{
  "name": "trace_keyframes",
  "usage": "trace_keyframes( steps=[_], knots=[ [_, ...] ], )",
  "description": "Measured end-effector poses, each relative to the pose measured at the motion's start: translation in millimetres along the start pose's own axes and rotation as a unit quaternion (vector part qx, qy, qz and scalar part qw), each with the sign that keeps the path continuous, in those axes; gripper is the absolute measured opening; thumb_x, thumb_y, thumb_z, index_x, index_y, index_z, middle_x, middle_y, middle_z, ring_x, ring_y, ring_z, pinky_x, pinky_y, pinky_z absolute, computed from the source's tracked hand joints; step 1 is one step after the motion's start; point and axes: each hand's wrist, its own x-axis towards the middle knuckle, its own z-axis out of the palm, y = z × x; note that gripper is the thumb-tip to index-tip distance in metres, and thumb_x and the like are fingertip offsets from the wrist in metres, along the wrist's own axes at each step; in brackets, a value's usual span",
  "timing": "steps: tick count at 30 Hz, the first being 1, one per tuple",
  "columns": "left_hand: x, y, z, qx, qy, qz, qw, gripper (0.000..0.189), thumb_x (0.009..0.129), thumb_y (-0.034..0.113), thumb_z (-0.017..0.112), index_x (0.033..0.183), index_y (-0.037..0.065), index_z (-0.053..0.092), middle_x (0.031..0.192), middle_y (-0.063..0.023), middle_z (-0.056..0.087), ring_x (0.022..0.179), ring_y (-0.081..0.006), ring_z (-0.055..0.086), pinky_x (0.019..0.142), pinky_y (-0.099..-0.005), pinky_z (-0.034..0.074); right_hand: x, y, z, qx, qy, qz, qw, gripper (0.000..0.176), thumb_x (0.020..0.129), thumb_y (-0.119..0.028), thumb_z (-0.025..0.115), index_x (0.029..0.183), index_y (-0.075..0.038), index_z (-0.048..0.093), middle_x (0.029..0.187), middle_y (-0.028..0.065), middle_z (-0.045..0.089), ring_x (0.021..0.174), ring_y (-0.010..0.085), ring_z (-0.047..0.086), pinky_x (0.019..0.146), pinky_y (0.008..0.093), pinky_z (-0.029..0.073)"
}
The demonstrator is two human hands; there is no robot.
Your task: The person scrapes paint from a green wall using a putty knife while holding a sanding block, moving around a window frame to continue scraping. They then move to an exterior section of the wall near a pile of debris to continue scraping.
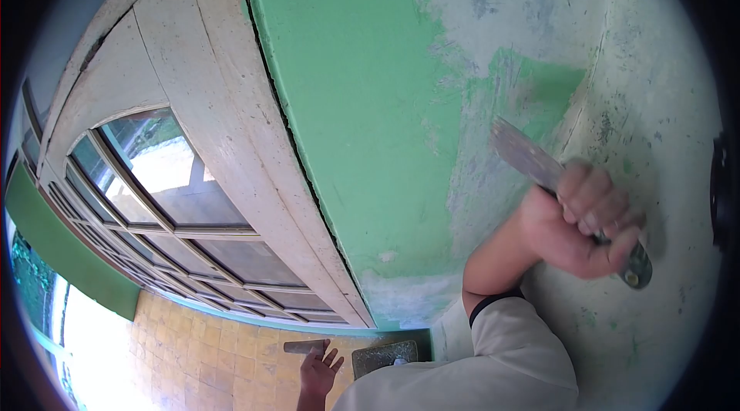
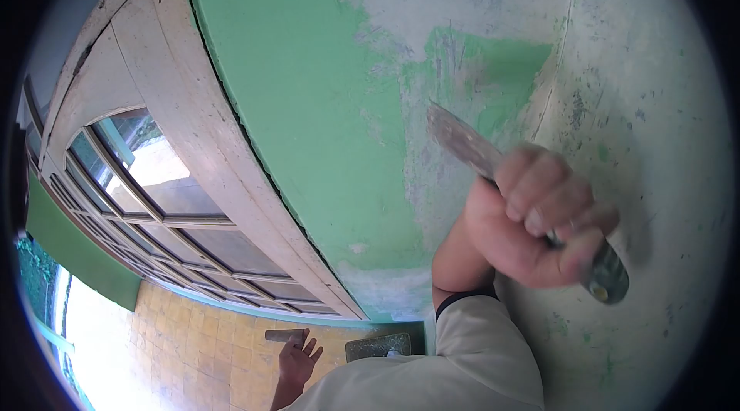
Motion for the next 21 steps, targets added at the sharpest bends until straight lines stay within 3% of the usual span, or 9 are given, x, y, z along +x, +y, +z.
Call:
trace_keyframes(
  steps=[3,4,7,10,13,15,17,19,21],
  knots=[
    [0,-3,-6,-0.003,0.001,-0.004,1.000,0.027,0.091,0.028,0.046,0.111,0.012,0.055,0.120,-0.0037,0.056,0.102,-0.0230,0.056,0.089,-0.0491,0.044,-3,18,-17,-0.056,-0.026,0.116,0.991,0.018,0.094,-0.023,0.040,0.079,-0.012,0.038,0.062,0.0009,0.040,0.053,0.0115,0.035,0.048,0.0268,0.028],
    [2,-4,-7,-0.004,-0.002,-0.005,1.000,0.027,0.091,0.028,0.046,0.111,0.012,0.056,0.120,-0.0037,0.056,0.102,-0.0230,0.056,0.089,-0.0490,0.044,-4,16,-7,-0.065,0.028,0.136,0.988,0.028,0.093,-0.026,0.039,0.069,-0.013,0.039,0.058,-0.0006,0.038,0.051,0.0111,0.033,0.051,0.0267,0.028],
    [1,-1,-3,0.005,-0.002,-0.007,1.000,0.028,0.091,0.028,0.045,0.111,0.011,0.056,0.120,-0.0036,0.056,0.103,-0.0230,0.055,0.089,-0.0488,0.043,3,1,-6,-0.008,-0.017,0.060,0.998,0.017,0.094,-0.020,0.039,0.080,-0.012,0.038,0.062,0.0022,0.040,0.053,0.0131,0.034,0.049,0.0286,0.029],
    [4,-2,1,0.014,0.005,-0.007,1.000,0.028,0.090,0.029,0.045,0.111,0.012,0.055,0.120,-0.0028,0.056,0.102,-0.0226,0.055,0.089,-0.0487,0.042,-1,17,-3,-0.023,-0.003,0.048,0.999,0.017,0.094,-0.019,0.040,0.078,-0.012,0.038,0.062,0.0019,0.039,0.053,0.0131,0.034,0.049,0.0295,0.029],
    [5,-4,7,0.022,0.008,-0.006,1.000,0.028,0.090,0.029,0.045,0.110,0.013,0.054,0.119,-0.0021,0.055,0.100,-0.0224,0.054,0.088,-0.0488,0.041,3,18,-13,-0.045,-0.012,0.143,0.989,0.022,0.094,-0.024,0.041,0.075,-0.012,0.038,0.061,0.0015,0.039,0.054,0.0119,0.034,0.049,0.0286,0.029],
    [5,-4,7,0.027,0.010,-0.005,1.000,0.028,0.089,0.029,0.045,0.110,0.013,0.054,0.119,-0.0022,0.055,0.100,-0.0228,0.054,0.089,-0.0489,0.041,7,10,-14,-0.024,-0.021,0.134,0.990,0.023,0.094,-0.024,0.041,0.074,-0.012,0.038,0.061,0.0015,0.039,0.055,0.0119,0.034,0.050,0.0281,0.028],
    [5,-5,3,0.006,0.011,-0.015,1.000,0.030,0.091,0.027,0.045,0.115,0.011,0.054,0.119,-0.0039,0.056,0.103,-0.0236,0.055,0.090,-0.0496,0.041,8,-1,-6,0.033,0.006,0.043,0.999,0.021,0.093,-0.020,0.041,0.074,-0.012,0.037,0.061,0.0020,0.038,0.055,0.0132,0.034,0.051,0.0281,0.028],
    [6,-7,1,0.006,0.010,-0.012,1.000,0.030,0.091,0.028,0.045,0.115,0.011,0.054,0.119,-0.0038,0.056,0.103,-0.0236,0.055,0.090,-0.0496,0.042,6,10,-8,0.028,-0.007,0.047,0.998,0.021,0.093,-0.019,0.041,0.073,-0.013,0.036,0.061,0.0016,0.038,0.054,0.0133,0.034,0.050,0.0281,0.028],
    [6,-8,-2,0.008,0.007,-0.011,1.000,0.030,0.091,0.028,0.045,0.115,0.011,0.054,0.119,-0.0037,0.056,0.102,-0.0235,0.055,0.090,-0.0496,0.042,4,20,-12,-0.064,-0.009,0.132,0.989,0.025,0.094,-0.025,0.040,0.073,-0.013,0.037,0.061,0.0006,0.039,0.053,0.0119,0.034,0.049,0.0277,0.027]
  ],
)
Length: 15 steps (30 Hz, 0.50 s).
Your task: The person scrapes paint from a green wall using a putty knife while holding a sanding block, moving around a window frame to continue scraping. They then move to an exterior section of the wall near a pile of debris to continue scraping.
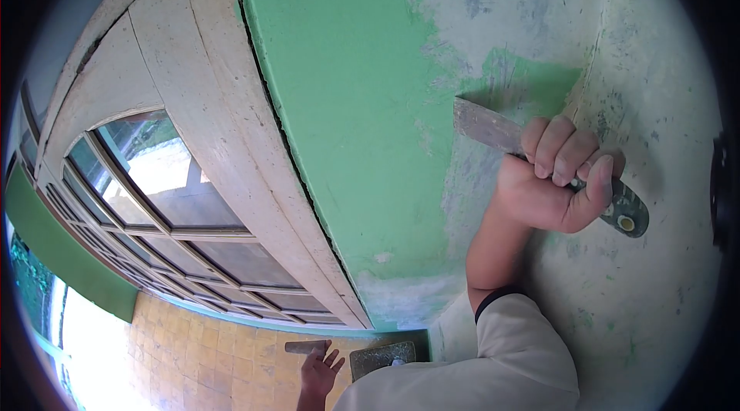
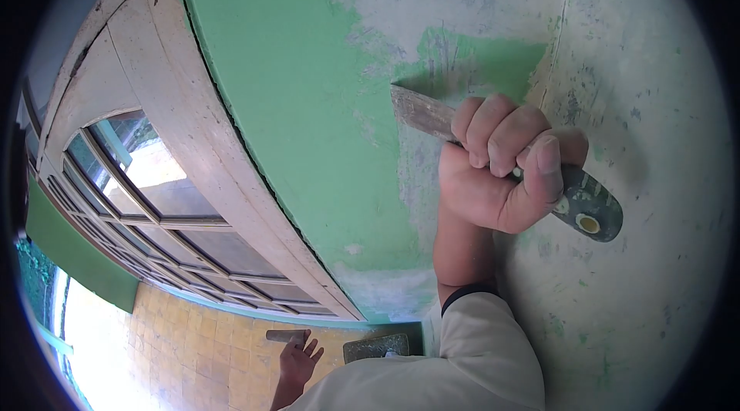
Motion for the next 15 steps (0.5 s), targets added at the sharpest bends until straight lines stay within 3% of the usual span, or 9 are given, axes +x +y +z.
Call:
trace_keyframes(
  steps=[2,4,5,8,11,15],
  knots=[
    [1,0,-2,0.001,-0.006,0.001,1.000,0.031,0.091,0.028,0.046,0.115,0.011,0.054,0.118,-0.0037,0.056,0.102,-0.0234,0.056,0.089,-0.0495,0.042,1,-7,1,0.003,-0.009,-0.002,1.000,0.024,0.095,-0.025,0.039,0.075,-0.012,0.038,0.061,0.0007,0.039,0.053,0.0118,0.034,0.049,0.0277,0.027],
    [2,2,1,-0.002,-0.004,0.000,1.000,0.030,0.091,0.028,0.046,0.115,0.011,0.054,0.119,-0.0037,0.056,0.102,-0.0235,0.056,0.089,-0.0495,0.042,4,-24,9,0.084,0.015,-0.078,0.993,0.024,0.093,-0.024,0.040,0.072,-0.012,0.041,0.056,-0.0006,0.035,0.052,0.0115,0.033,0.050,0.0268,0.026],
    [1,1,2,-0.005,0.003,-0.004,1.000,0.030,0.091,0.028,0.046,0.114,0.011,0.054,0.119,-0.0038,0.057,0.101,-0.0236,0.056,0.089,-0.0496,0.043,4,-29,9,0.061,0.016,-0.096,0.993,0.025,0.093,-0.023,0.040,0.070,-0.012,0.039,0.056,-0.0010,0.034,0.052,0.0114,0.032,0.050,0.0268,0.026],
    [3,-1,1,-0.011,-0.005,-0.001,1.000,0.030,0.091,0.028,0.046,0.114,0.011,0.055,0.119,-0.0038,0.057,0.102,-0.0236,0.056,0.089,-0.0495,0.043,1,3,8,-0.009,0.044,-0.012,0.999,0.030,0.092,-0.026,0.040,0.066,-0.013,0.036,0.055,-0.0021,0.034,0.051,0.0108,0.030,0.051,0.0263,0.026],
    [2,-1,4,-0.006,-0.008,-0.002,1.000,0.030,0.091,0.028,0.046,0.115,0.011,0.054,0.118,-0.0036,0.057,0.102,-0.0236,0.055,0.089,-0.0493,0.043,4,-6,11,0.016,0.026,-0.006,1.000,0.030,0.092,-0.026,0.040,0.065,-0.013,0.035,0.055,-0.0021,0.034,0.051,0.0107,0.029,0.051,0.0261,0.026],
    [4,-2,4,-0.006,-0.011,-0.003,1.000,0.031,0.091,0.028,0.045,0.115,0.011,0.055,0.119,-0.0035,0.057,0.103,-0.0235,0.055,0.089,-0.0492,0.043,6,-20,11,0.074,0.020,-0.077,0.994,0.026,0.093,-0.023,0.039,0.069,-0.014,0.038,0.055,-0.0015,0.034,0.052,0.0105,0.032,0.050,0.0266,0.025]
  ],
)
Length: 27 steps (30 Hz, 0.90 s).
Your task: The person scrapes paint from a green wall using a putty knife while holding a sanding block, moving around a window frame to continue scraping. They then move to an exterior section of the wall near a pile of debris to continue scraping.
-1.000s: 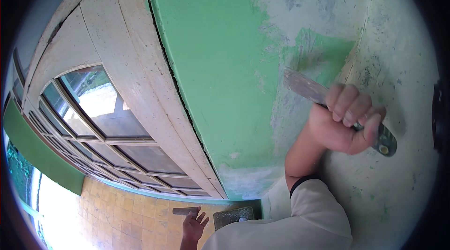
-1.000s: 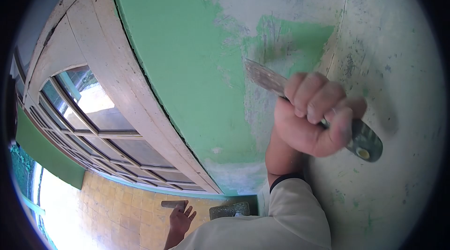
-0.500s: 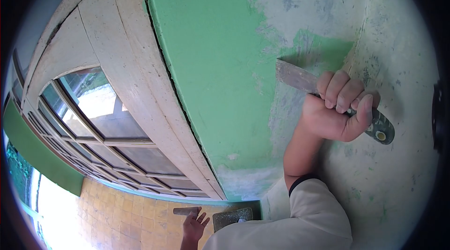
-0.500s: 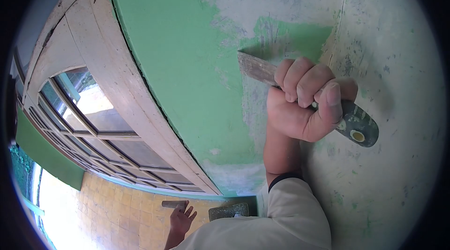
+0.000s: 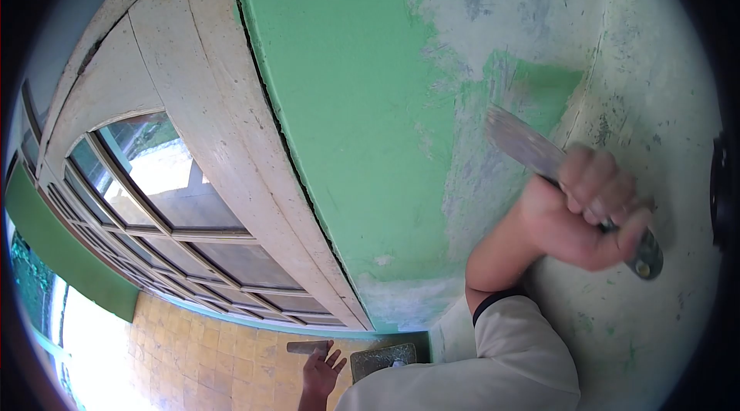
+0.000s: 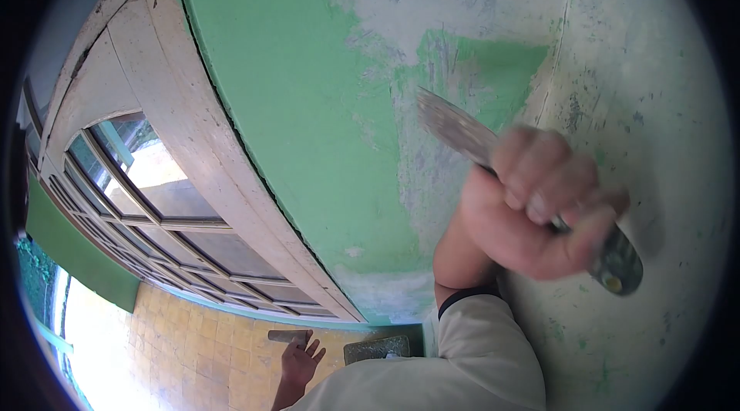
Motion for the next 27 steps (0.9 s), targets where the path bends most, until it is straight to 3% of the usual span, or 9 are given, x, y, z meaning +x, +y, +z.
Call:
trace_keyframes(
  steps=[3,8,12,15,17,19,20,23,27],
  knots=[
    [-2,1,6,0.001,0.002,-0.001,1.000,0.032,0.091,0.029,0.045,0.115,0.010,0.055,0.119,-0.0033,0.057,0.102,-0.0236,0.056,0.088,-0.0490,0.043,-4,19,-7,-0.073,0.016,0.092,0.993,0.029,0.093,-0.025,0.039,0.066,-0.013,0.037,0.055,-0.0021,0.034,0.051,0.0101,0.032,0.050,0.0259,0.025],
    [-1,1,-1,0.003,0.000,-0.004,1.000,0.033,0.092,0.030,0.044,0.116,0.010,0.054,0.120,-0.0024,0.056,0.103,-0.0236,0.055,0.091,-0.0496,0.040,3,-11,-2,-0.002,0.001,-0.018,1.000,0.025,0.093,-0.021,0.039,0.069,-0.015,0.035,0.057,-0.0017,0.034,0.051,0.0109,0.030,0.050,0.0266,0.026],
    [-1,0,-1,0.013,0.003,-0.003,1.000,0.032,0.092,0.030,0.044,0.116,0.011,0.054,0.120,-0.0024,0.056,0.103,-0.0233,0.055,0.091,-0.0498,0.040,2,19,-6,-0.060,0.018,0.092,0.994,0.030,0.094,-0.024,0.038,0.066,-0.014,0.034,0.057,-0.0014,0.035,0.051,0.0102,0.030,0.050,0.0267,0.027],
    [-1,2,0,0.010,-0.005,0.002,1.000,0.032,0.092,0.030,0.044,0.117,0.011,0.053,0.120,-0.0026,0.056,0.103,-0.0232,0.055,0.090,-0.0497,0.041,7,0,-8,-0.001,-0.037,0.002,0.999,0.018,0.097,-0.022,0.036,0.080,-0.014,0.038,0.061,-0.0010,0.036,0.053,0.0120,0.034,0.050,0.0273,0.028],
    [-2,2,-3,0.005,0.009,-0.009,1.000,0.032,0.091,0.029,0.045,0.117,0.011,0.052,0.120,-0.0026,0.056,0.103,-0.0230,0.055,0.090,-0.0498,0.042,6,1,0,0.030,-0.015,0.004,0.999,0.025,0.095,-0.021,0.038,0.071,-0.014,0.035,0.058,-0.0017,0.036,0.052,0.0109,0.031,0.049,0.0266,0.027],
    [-1,0,-7,0.007,0.004,-0.006,1.000,0.032,0.091,0.029,0.045,0.117,0.011,0.053,0.120,-0.0029,0.056,0.103,-0.0235,0.055,0.090,-0.0500,0.042,-2,32,-2,-0.057,0.017,0.062,0.996,0.025,0.095,-0.022,0.038,0.072,-0.015,0.036,0.057,-0.0017,0.036,0.052,0.0107,0.032,0.049,0.0264,0.027],
    [-1,0,-8,0.009,-0.001,-0.003,1.000,0.032,0.091,0.029,0.045,0.117,0.011,0.053,0.119,-0.0031,0.056,0.103,-0.0239,0.055,0.090,-0.0502,0.041,-4,41,-6,0.007,0.032,0.141,0.989,0.023,0.095,-0.022,0.037,0.073,-0.016,0.036,0.059,-0.0014,0.037,0.052,0.0108,0.033,0.049,0.0261,0.026],
    [-4,2,-5,0.011,-0.005,0.002,1.000,0.032,0.091,0.029,0.045,0.117,0.012,0.053,0.119,-0.0035,0.057,0.103,-0.0241,0.055,0.090,-0.0501,0.042,0,21,5,-0.028,-0.024,0.060,0.998,0.025,0.095,-0.021,0.037,0.071,-0.015,0.035,0.058,-0.0013,0.038,0.052,0.0112,0.034,0.049,0.0261,0.026],
    [-3,1,-12,-0.006,-0.008,0.007,1.000,0.031,0.091,0.029,0.046,0.116,0.012,0.054,0.118,-0.0034,0.057,0.104,-0.0238,0.055,0.090,-0.0497,0.042,5,12,-1,-0.054,-0.009,-0.006,0.998,0.028,0.095,-0.021,0.035,0.067,-0.015,0.034,0.059,-0.0009,0.038,0.052,0.0115,0.034,0.051,0.0264,0.027]
  ],
)
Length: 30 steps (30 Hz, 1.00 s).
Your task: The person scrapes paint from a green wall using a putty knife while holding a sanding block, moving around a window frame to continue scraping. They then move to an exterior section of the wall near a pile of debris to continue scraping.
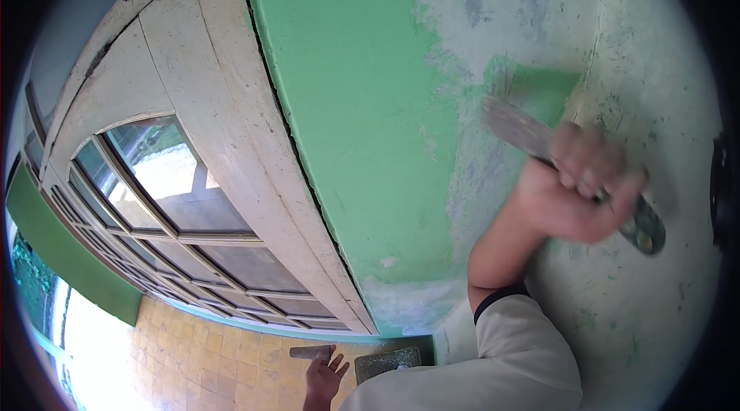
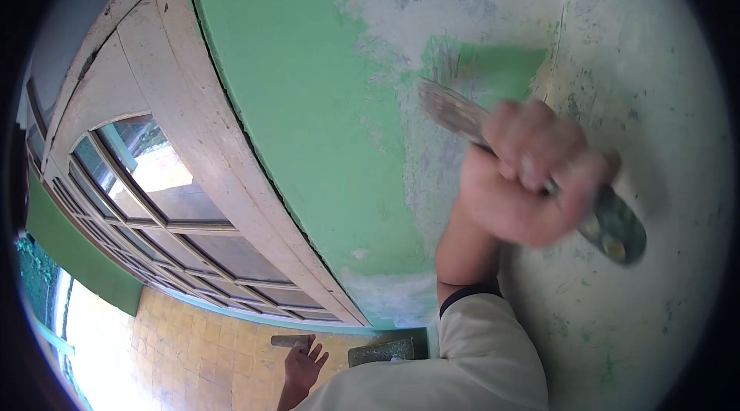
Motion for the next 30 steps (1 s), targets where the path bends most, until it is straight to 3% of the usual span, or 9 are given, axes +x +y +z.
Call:
trace_keyframes(
  steps=[2,8,10,12,14,17,21,26,30],
  knots=[
    [-2,0,1,0.013,0.009,-0.002,1.000,0.031,0.091,0.029,0.046,0.116,0.013,0.054,0.119,-0.0028,0.057,0.104,-0.0230,0.055,0.090,-0.0496,0.041,-4,13,-4,0.002,0.012,0.070,0.997,0.029,0.095,-0.022,0.035,0.067,-0.014,0.034,0.060,-0.0007,0.038,0.052,0.0115,0.033,0.052,0.0264,0.027],
    [1,2,0,0.015,0.011,-0.006,1.000,0.031,0.091,0.029,0.046,0.117,0.013,0.054,0.119,-0.0029,0.057,0.103,-0.0245,0.055,0.091,-0.0506,0.040,5,-20,4,0.069,-0.015,0.012,0.997,0.029,0.095,-0.023,0.035,0.067,-0.014,0.035,0.059,-0.0008,0.036,0.053,0.0111,0.031,0.051,0.0273,0.027],
    [3,2,2,0.019,0.009,-0.009,1.000,0.031,0.091,0.029,0.046,0.117,0.013,0.054,0.119,-0.0028,0.057,0.103,-0.0247,0.054,0.091,-0.0506,0.040,-1,2,3,0.005,-0.001,0.007,1.000,0.031,0.096,-0.025,0.035,0.067,-0.014,0.034,0.059,-0.0010,0.036,0.053,0.0111,0.031,0.051,0.0269,0.027],
    [5,3,9,0.023,0.004,-0.008,1.000,0.032,0.091,0.029,0.046,0.117,0.013,0.054,0.119,-0.0028,0.056,0.103,-0.0249,0.054,0.091,-0.0507,0.040,-2,9,-3,-0.014,-0.060,0.097,0.993,0.025,0.098,-0.025,0.033,0.075,-0.015,0.038,0.062,-0.0010,0.039,0.054,0.0102,0.033,0.050,0.0266,0.028],
    [1,5,14,0.045,0.011,-0.012,0.999,0.031,0.089,0.031,0.045,0.114,0.013,0.052,0.118,-0.0001,0.055,0.104,-0.0223,0.051,0.093,-0.0490,0.037,-1,1,-3,-0.008,-0.046,0.081,0.996,0.031,0.096,-0.026,0.034,0.067,-0.013,0.032,0.058,-0.0018,0.035,0.052,0.0110,0.032,0.050,0.0261,0.026],
    [0,5,15,0.043,0.016,-0.019,0.999,0.031,0.089,0.030,0.046,0.114,0.013,0.052,0.118,-0.0002,0.055,0.104,-0.0223,0.051,0.093,-0.0489,0.037,3,-10,-5,0.077,-0.042,0.001,0.996,0.018,0.096,-0.019,0.037,0.080,-0.012,0.036,0.060,0.0003,0.037,0.054,0.0126,0.035,0.050,0.0282,0.028],
    [3,4,5,0.025,0.007,-0.013,1.000,0.033,0.090,0.029,0.046,0.118,0.012,0.054,0.119,-0.0022,0.056,0.105,-0.0244,0.053,0.093,-0.0502,0.038,0,11,-5,-0.005,-0.034,0.082,0.996,0.026,0.098,-0.025,0.034,0.075,-0.013,0.038,0.059,-0.0007,0.038,0.053,0.0108,0.034,0.049,0.0267,0.027],
    [1,7,5,0.029,0.012,-0.016,0.999,0.032,0.091,0.029,0.046,0.117,0.012,0.054,0.119,-0.0020,0.056,0.105,-0.0245,0.053,0.091,-0.0497,0.040,2,-7,3,0.063,-0.035,0.000,0.997,0.022,0.094,-0.019,0.037,0.074,-0.013,0.038,0.058,-0.0020,0.035,0.052,0.0107,0.032,0.051,0.0266,0.027],
    [3,12,11,0.063,0.007,0.001,0.998,0.030,0.089,0.028,0.047,0.115,0.013,0.051,0.117,-0.0021,0.056,0.103,-0.0240,0.055,0.089,-0.0502,0.041,-10,25,5,0.077,0.023,0.139,0.987,0.024,0.095,-0.021,0.035,0.073,-0.015,0.038,0.057,-0.0015,0.036,0.052,0.0108,0.034,0.051,0.0267,0.027]
  ],
)
